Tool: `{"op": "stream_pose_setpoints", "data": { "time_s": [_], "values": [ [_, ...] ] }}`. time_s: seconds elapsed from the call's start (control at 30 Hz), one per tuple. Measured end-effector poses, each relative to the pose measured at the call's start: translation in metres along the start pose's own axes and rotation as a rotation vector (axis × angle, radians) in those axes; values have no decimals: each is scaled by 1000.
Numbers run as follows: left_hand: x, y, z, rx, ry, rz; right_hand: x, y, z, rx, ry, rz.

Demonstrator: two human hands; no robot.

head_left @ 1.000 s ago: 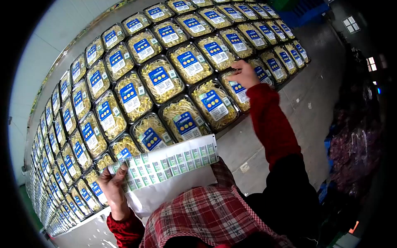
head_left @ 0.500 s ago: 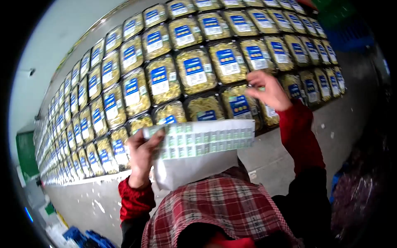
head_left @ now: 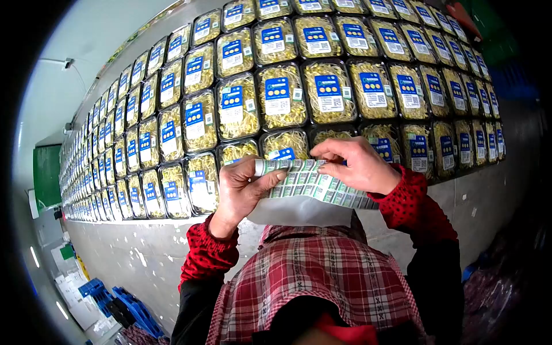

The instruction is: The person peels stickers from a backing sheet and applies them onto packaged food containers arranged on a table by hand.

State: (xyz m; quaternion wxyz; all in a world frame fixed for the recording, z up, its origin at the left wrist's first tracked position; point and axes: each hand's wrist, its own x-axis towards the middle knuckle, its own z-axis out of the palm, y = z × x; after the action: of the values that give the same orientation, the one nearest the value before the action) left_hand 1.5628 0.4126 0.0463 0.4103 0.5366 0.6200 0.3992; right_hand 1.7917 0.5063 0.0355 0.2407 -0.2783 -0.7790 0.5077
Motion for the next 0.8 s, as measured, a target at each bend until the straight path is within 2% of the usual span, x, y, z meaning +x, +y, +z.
{"op": "stream_pose_setpoints", "data": {
  "time_s": [0.1, 0.23, 0.3, 0.37, 0.43, 0.57, 0.63, 0.7, 0.73, 0.77, 0.8],
  "values": [
    [2, -2, -11, 1, -67, 0, 28, -17, 13, -78, 10, -145],
    [-3, -22, -14, -23, 14, 23, 47, -17, 42, -172, 59, -151],
    [-5, -23, -17, -167, 63, -171, 51, -20, 51, -298, 127, -141],
    [-4, -28, -20, -116, 107, -169, 57, -23, 59, -388, 152, -210],
    [-2, -24, -21, -190, 202, -176, 63, -20, 69, -520, 217, -296],
    [2, -32, -34, -177, 218, -343, 71, -10, 90, -665, 238, -425],
    [5, -45, -38, -305, 266, -389, 77, -16, 93, -694, 238, -508],
    [8, -51, -44, -365, 345, -494, 85, -10, 100, -612, 233, -602],
    [5, -59, -55, -335, 343, -519, 88, -2, 107, -509, 231, -560],
    [3, -69, -63, -345, 402, -563, 96, 9, 109, -316, 230, -463],
    [-4, -85, -73, -353, 443, -547, 111, 27, 106, -19, 329, -240]
  ]
}}
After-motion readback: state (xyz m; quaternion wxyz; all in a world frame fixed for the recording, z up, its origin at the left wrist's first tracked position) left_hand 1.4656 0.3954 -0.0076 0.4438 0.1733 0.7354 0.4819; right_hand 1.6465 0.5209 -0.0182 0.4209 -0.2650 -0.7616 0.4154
